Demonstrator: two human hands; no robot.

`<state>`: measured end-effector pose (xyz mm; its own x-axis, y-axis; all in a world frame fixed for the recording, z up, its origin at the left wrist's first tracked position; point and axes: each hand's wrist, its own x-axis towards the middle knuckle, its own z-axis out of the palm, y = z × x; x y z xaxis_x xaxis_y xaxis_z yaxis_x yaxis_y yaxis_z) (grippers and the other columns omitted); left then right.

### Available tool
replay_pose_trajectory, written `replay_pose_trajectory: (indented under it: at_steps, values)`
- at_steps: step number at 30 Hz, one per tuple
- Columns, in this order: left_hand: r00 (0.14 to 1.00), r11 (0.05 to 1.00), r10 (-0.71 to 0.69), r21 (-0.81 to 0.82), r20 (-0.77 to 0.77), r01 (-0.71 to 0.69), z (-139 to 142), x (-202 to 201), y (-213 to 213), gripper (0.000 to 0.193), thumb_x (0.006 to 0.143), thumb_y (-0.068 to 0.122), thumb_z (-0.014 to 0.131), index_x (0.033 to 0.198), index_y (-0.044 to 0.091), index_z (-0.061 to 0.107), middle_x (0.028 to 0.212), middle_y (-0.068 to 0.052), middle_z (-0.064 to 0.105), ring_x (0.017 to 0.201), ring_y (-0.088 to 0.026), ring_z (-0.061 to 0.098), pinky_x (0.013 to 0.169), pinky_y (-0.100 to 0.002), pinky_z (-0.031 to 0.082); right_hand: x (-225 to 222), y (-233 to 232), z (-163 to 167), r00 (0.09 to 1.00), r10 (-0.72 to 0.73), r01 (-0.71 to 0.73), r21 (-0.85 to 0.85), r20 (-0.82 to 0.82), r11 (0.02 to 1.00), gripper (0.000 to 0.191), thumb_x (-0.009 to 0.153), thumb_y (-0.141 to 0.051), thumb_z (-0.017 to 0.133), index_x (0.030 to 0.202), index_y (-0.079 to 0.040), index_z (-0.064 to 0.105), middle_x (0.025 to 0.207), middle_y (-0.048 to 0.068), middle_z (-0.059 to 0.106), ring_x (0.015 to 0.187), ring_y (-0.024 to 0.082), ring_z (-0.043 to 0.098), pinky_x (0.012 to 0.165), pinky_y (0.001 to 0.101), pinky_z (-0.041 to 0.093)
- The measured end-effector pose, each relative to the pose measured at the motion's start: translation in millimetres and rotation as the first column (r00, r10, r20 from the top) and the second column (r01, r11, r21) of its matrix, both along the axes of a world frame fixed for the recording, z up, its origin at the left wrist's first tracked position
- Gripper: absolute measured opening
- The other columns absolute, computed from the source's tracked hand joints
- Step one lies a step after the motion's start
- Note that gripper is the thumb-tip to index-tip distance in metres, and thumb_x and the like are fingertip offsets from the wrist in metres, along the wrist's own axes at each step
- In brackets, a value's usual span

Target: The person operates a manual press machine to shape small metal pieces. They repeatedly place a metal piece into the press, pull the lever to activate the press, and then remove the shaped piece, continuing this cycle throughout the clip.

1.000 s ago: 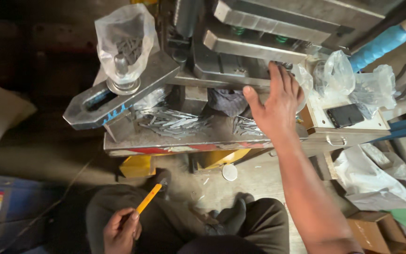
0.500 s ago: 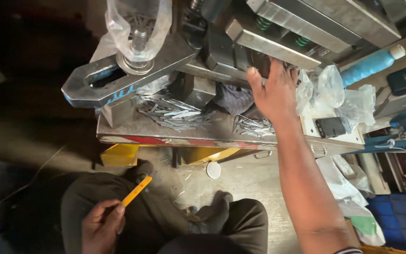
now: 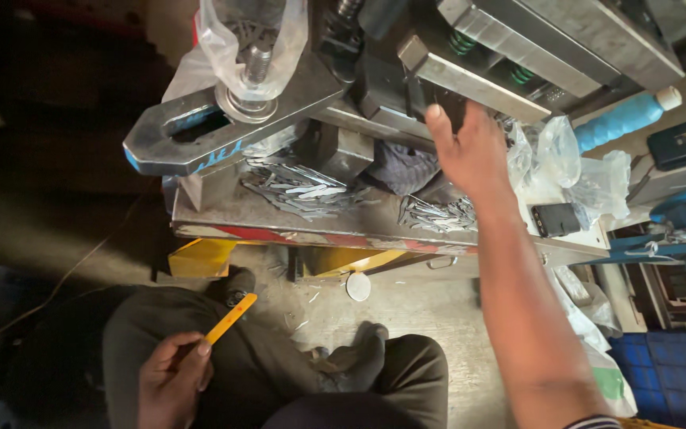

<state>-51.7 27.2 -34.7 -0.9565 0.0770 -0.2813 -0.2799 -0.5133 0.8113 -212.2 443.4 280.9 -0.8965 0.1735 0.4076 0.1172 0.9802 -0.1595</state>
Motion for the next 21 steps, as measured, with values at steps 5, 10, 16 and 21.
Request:
replay_pose_trajectory:
  at_steps: [5, 10, 16, 21]
  values:
    - [0.999, 0.999, 0.008, -0.036, 0.037, -0.006, -1.7, -0.8, 0.0, 0.017, 0.092, -0.002, 0.066, 0.108, -0.005, 0.064, 0.065, -0.009, 0.055, 0.050, -0.012, 0.048, 0.044, -0.028, 0.038, -13.8, 7.8, 1.4, 0.998, 0.060, -0.060, 0.099, 0.005, 0.993, 0.074, 0.106, -0.058, 0.047, 0.148, 0.003, 0.048, 0.129, 0.037, 0.062, 0.118, 0.055, 0.058, 0.103, 0.0581, 0.044]
    - [1.000, 1.000, -0.001, -0.010, -0.001, 0.001, -4.9, 0.7, -1.2, 0.017, 0.091, -0.002, 0.065, 0.108, -0.005, 0.063, 0.066, -0.008, 0.057, 0.050, -0.012, 0.049, 0.045, -0.027, 0.038, -18.7, 17.1, -6.4, 0.995, 0.097, -0.090, 0.194, -0.023, 0.977, 0.077, 0.111, -0.061, 0.043, 0.152, 0.003, 0.046, 0.139, 0.039, 0.056, 0.129, 0.057, 0.052, 0.111, 0.0596, 0.037]
    - [0.999, 0.995, -0.023, -0.099, 0.033, 0.026, -1.3, -0.8, -0.3, 0.018, 0.092, 0.000, 0.066, 0.109, -0.005, 0.064, 0.062, -0.009, 0.055, 0.049, -0.014, 0.048, 0.045, -0.028, 0.038, -19.3, 23.1, -6.7, 0.992, 0.123, -0.120, 0.160, -0.013, 0.980, 0.078, 0.108, -0.063, 0.044, 0.151, 0.002, 0.047, 0.143, 0.038, 0.054, 0.132, 0.056, 0.049, 0.111, 0.0581, 0.036]
    - [0.994, 0.991, -0.046, -0.121, 0.101, 0.059, 8.0, -2.8, -1.4, 0.020, 0.092, 0.003, 0.063, 0.111, -0.004, 0.063, 0.067, -0.006, 0.055, 0.052, -0.012, 0.048, 0.045, -0.028, 0.037, -15.5, 28.2, -9.8, 0.969, 0.229, -0.191, 0.298, -0.097, 0.935, 0.078, 0.116, -0.061, 0.046, 0.149, 0.010, 0.050, 0.130, 0.041, 0.060, 0.118, 0.058, 0.057, 0.100, 0.0587, 0.044]
